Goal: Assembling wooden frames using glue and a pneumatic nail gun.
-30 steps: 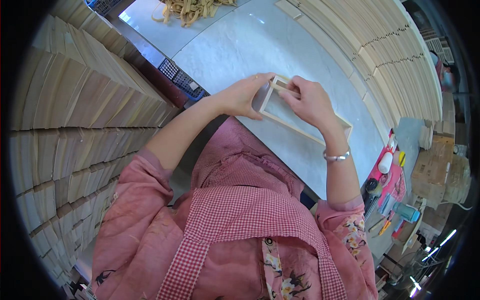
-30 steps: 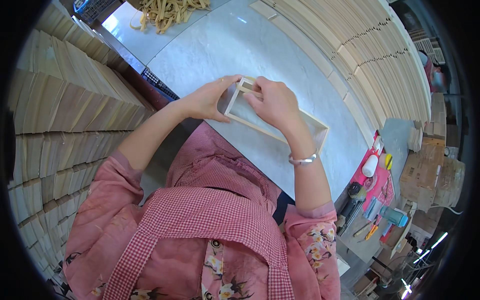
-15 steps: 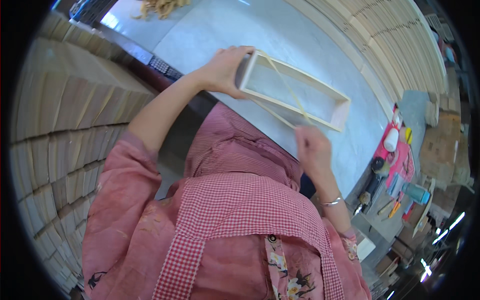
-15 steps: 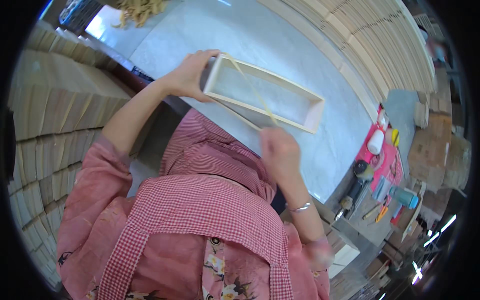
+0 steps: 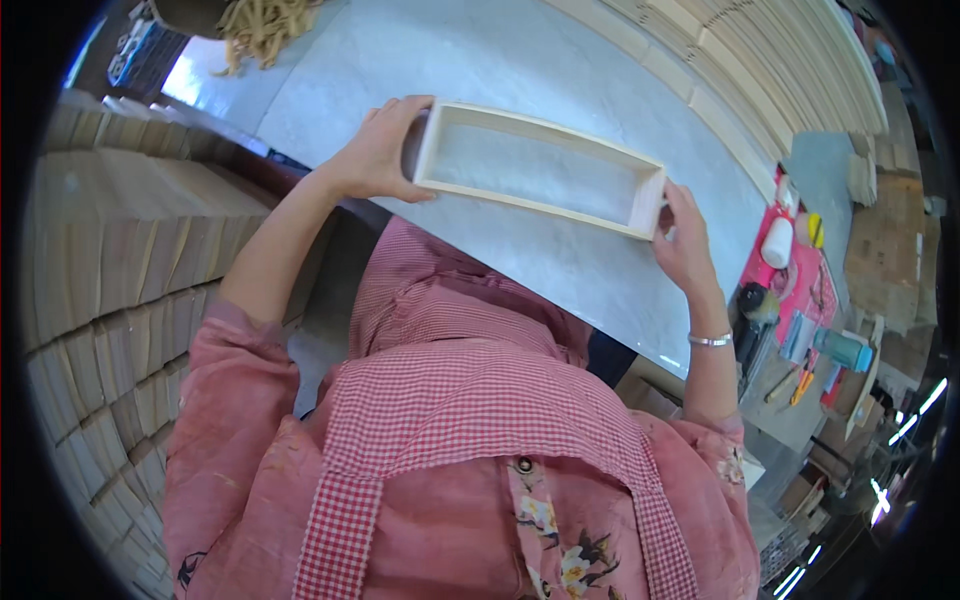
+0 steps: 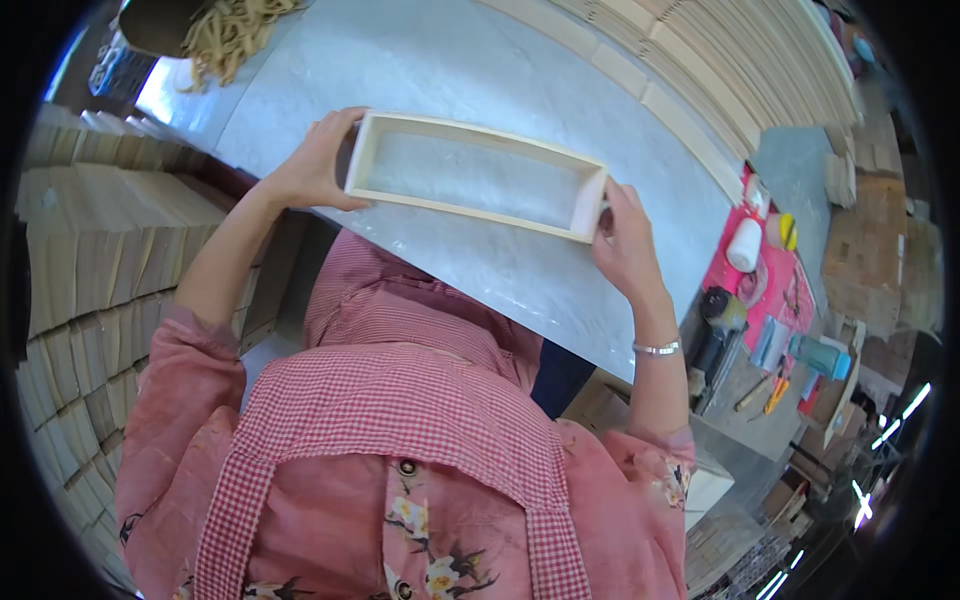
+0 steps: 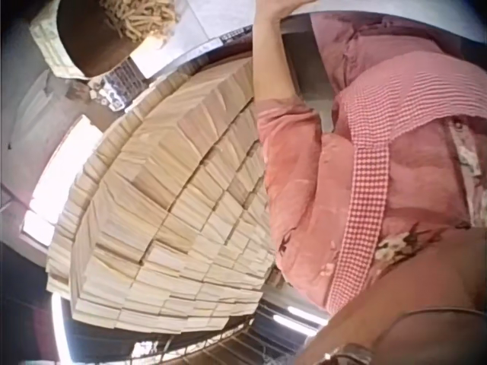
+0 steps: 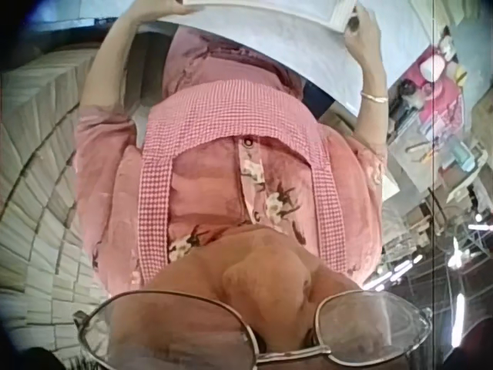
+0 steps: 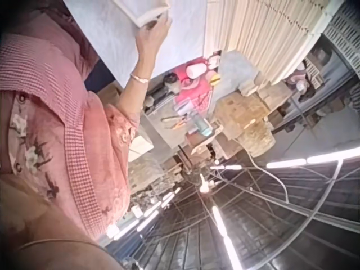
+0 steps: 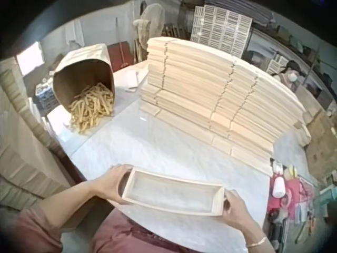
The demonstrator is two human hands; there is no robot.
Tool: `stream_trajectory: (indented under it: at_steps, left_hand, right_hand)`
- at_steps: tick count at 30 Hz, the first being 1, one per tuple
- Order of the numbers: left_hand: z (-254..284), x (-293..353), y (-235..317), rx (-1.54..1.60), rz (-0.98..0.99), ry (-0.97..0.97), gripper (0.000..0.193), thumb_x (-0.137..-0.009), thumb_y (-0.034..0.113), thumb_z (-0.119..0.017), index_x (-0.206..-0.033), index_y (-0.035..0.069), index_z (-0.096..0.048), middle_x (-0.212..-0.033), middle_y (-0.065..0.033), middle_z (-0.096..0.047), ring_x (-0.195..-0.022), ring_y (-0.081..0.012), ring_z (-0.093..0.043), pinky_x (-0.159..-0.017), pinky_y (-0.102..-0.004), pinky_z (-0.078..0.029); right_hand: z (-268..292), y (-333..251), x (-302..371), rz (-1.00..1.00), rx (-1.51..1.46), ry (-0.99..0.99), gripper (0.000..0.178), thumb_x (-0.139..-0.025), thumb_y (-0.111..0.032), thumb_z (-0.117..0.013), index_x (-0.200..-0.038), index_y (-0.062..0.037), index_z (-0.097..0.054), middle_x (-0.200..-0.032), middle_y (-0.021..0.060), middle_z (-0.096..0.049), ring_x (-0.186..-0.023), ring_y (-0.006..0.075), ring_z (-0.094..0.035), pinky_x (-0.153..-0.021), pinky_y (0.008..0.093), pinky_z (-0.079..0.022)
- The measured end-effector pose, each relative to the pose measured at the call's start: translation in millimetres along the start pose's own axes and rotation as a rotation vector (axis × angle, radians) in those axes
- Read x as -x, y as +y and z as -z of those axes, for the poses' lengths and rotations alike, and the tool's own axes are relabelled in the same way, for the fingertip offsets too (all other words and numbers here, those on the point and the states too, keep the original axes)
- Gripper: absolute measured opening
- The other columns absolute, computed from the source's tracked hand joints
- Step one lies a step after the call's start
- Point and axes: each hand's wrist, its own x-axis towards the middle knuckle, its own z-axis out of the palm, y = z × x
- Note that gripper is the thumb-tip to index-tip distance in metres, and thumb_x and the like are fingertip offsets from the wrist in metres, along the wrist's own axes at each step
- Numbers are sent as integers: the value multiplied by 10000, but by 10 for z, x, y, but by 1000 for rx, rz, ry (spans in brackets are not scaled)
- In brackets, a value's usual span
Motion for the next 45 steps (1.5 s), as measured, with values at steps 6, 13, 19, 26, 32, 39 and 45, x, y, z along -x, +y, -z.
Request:
stream_trajectory:
  at_steps: [6,13,19,26,32,39,45]
  left_hand:
    - [8,73,101,-142,-63,2,954,-690,255,-827,-1501,26,-380,-1421,-172,-510,-1228,-329,-505,-1082,-404,-377]
    - [13,405,221,658,254,32,706,-825,191,-747,-1447,2,-474,-1325,-146,-572,-1147,-237,-543,-977,-327,-452]
    - [24,356,263,977,549,135,456,-909,153,-690,-1317,-28,-598,-1214,-109,-621,-1047,-149,-553,-859,-254,-471]
    - [193,218,125,1035,616,-15,237,-900,77,-683,-1122,-6,-684,-928,-55,-683,-829,-110,-632,-715,-186,-486]
    - [316,93,74,985,672,-122,142,-867,60,-702,-1000,12,-713,-801,-40,-678,-721,-102,-642,-638,-175,-481]
    - [346,-71,96,819,660,-235,63,-780,15,-674,-834,29,-703,-708,-48,-642,-672,-120,-644,-624,-191,-491]
    - [300,-107,173,608,567,-290,61,-757,-18,-624,-737,37,-608,-690,-29,-593,-643,-124,-617,-601,-212,-494]
  right_hand:
    - [-352,80,130,131,-180,370,448,-857,104,-594,-1297,20,-581,-1101,102,-612,-893,169,-594,-791,252,-499]
    - [-326,45,282,-224,-367,184,333,-922,44,-578,-1252,28,-608,-1041,89,-679,-893,155,-619,-809,242,-491]
    - [-405,4,300,-213,-318,194,278,-953,9,-563,-1222,36,-624,-1034,92,-704,-883,144,-626,-814,244,-490]
    - [-409,-14,301,-232,-323,187,266,-955,17,-546,-1208,35,-625,-1027,89,-703,-887,144,-627,-818,246,-488]
    - [-415,-37,296,-241,-310,188,255,-957,26,-535,-1196,32,-622,-1031,89,-699,-885,146,-624,-820,251,-488]
    - [-412,-75,280,-244,-327,196,254,-953,31,-531,-1192,19,-617,-1042,95,-693,-884,156,-623,-824,263,-494]
    - [-417,-62,280,-255,-271,203,283,-917,36,-559,-1194,15,-616,-1042,96,-695,-873,173,-624,-812,283,-509]
